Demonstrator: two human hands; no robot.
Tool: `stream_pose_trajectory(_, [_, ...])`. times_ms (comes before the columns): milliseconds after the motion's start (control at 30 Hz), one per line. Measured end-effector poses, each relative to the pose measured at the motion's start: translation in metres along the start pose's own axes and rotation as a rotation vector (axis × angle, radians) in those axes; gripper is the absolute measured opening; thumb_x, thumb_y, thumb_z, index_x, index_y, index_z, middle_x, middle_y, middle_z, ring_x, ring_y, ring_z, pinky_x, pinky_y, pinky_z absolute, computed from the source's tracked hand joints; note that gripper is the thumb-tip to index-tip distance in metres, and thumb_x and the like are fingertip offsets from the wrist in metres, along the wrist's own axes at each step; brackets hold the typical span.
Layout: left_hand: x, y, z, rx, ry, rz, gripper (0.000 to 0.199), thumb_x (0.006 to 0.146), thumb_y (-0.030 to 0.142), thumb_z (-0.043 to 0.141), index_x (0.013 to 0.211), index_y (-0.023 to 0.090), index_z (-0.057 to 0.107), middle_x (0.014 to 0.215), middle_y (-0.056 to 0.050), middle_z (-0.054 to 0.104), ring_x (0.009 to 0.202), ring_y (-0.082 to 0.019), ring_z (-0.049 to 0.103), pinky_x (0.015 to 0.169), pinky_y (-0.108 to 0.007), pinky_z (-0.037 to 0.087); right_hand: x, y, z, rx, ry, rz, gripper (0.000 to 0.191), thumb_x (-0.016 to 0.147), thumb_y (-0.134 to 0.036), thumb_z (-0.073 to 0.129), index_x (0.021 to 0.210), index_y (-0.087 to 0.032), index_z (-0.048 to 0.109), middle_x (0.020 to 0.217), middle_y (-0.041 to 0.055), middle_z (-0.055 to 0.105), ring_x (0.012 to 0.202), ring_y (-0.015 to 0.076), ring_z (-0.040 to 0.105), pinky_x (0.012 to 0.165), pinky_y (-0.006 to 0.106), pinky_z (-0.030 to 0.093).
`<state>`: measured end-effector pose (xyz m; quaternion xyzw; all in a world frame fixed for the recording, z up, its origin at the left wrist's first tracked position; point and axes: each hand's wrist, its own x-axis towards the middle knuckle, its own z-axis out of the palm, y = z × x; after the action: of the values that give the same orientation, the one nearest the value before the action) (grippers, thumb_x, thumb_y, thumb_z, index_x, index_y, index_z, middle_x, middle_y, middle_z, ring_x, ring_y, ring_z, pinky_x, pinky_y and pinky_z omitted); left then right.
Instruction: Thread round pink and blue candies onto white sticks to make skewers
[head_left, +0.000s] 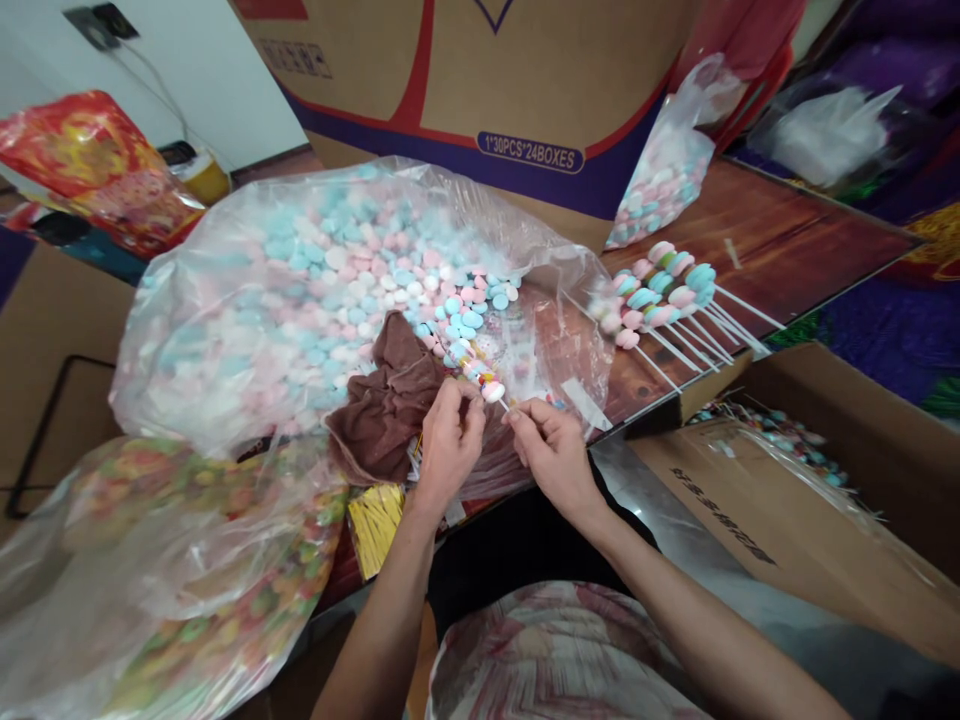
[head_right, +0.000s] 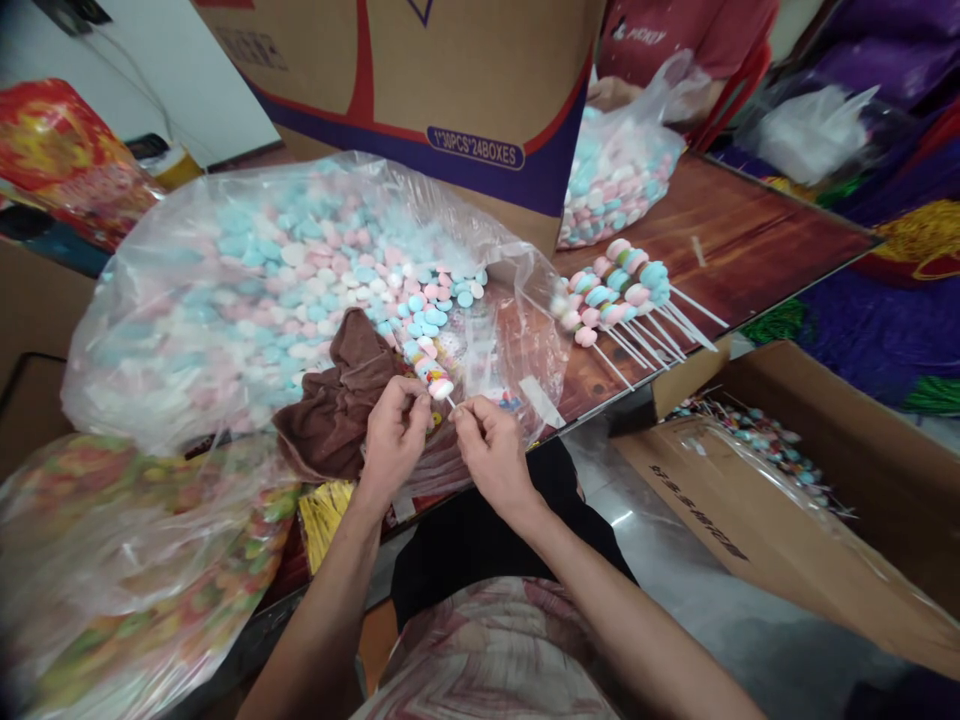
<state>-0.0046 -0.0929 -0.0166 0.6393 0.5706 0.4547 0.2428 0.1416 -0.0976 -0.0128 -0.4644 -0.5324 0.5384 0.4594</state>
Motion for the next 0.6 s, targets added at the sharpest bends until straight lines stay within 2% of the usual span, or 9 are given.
stream_pose_trajectory(133, [-0.005, 0.001, 0.002, 0.175, 0.049, 0.151, 0.006, 0.091, 0.017, 0.047, 0.088, 0.022, 0.047, 0.081, 0.0, 0.054, 0.073, -0.013, 0.053, 0.069, -0.025, 0.041, -0.004, -0.006, 0.004, -0.288, 0.07, -0.134, 0.023, 0.093, -0.026, 0.047, 0.072, -0.02, 0.053, 0.06, -0.0035, 0.047, 0.055, 0.0118, 0.042, 0.056, 0.025, 0.033])
stream_pose_trajectory(267, [-0.012, 0.001, 0.003, 0.198, 0.076, 0.234, 0.006, 0.09, 0.018, 0.05, 0.088, 0.022, 0.047, 0.081, 0.0, 0.053, 0.075, -0.014, 0.053, 0.069, -0.025, 0.042, -0.005, -0.014, 0.007, -0.447, 0.087, -0.23, 0.023, 0.096, -0.022, 0.043, 0.074, -0.021, 0.051, 0.063, -0.0019, 0.052, 0.058, 0.0128, 0.046, 0.06, 0.026, 0.035])
stream_pose_trajectory(333, [-0.014, 0.002, 0.003, 0.131, 0.132, 0.182, 0.006, 0.092, 0.019, 0.05, 0.087, 0.022, 0.047, 0.081, 0.0, 0.052, 0.074, -0.014, 0.053, 0.069, -0.025, 0.043, -0.005, -0.016, 0.008, -0.479, 0.061, -0.27, 0.024, 0.097, -0.021, 0.042, 0.074, -0.022, 0.049, 0.062, -0.0025, 0.05, 0.056, 0.0126, 0.045, 0.06, 0.026, 0.034])
stream_pose_trajectory(400, [-0.014, 0.005, 0.002, 0.027, 0.205, 0.053, 0.006, 0.094, 0.021, 0.047, 0.088, 0.022, 0.048, 0.08, 0.001, 0.051, 0.073, -0.013, 0.052, 0.069, -0.024, 0.043, -0.004, -0.015, 0.009, -0.506, 0.016, -0.323, 0.024, 0.097, -0.021, 0.041, 0.075, -0.022, 0.048, 0.06, -0.0037, 0.046, 0.053, 0.012, 0.041, 0.058, 0.026, 0.032])
stream_pose_trajectory(467, [-0.013, 0.007, 0.002, -0.033, 0.23, -0.042, 0.009, 0.097, 0.023, 0.044, 0.089, 0.022, 0.049, 0.08, 0.001, 0.052, 0.073, -0.012, 0.052, 0.069, -0.024, 0.043, -0.003, -0.012, 0.009, -0.539, -0.007, -0.37, 0.023, 0.098, -0.02, 0.04, 0.076, -0.022, 0.049, 0.059, -0.0043, 0.043, 0.051, 0.0117, 0.038, 0.056, 0.026, 0.03])
stream_pose_trajectory(600, [-0.01, 0.005, 0.002, 0.07, 0.225, -0.006, 0.008, 0.096, 0.026, 0.05, 0.091, 0.021, 0.052, 0.084, 0.0, 0.055, 0.078, -0.013, 0.054, 0.074, -0.025, 0.043, -0.001, -0.006, 0.007, -0.626, 0.003, -0.429, 0.023, 0.098, -0.019, 0.038, 0.079, -0.021, 0.051, 0.059, -0.0038, 0.043, 0.049, 0.0114, 0.037, 0.054, 0.026, 0.028])
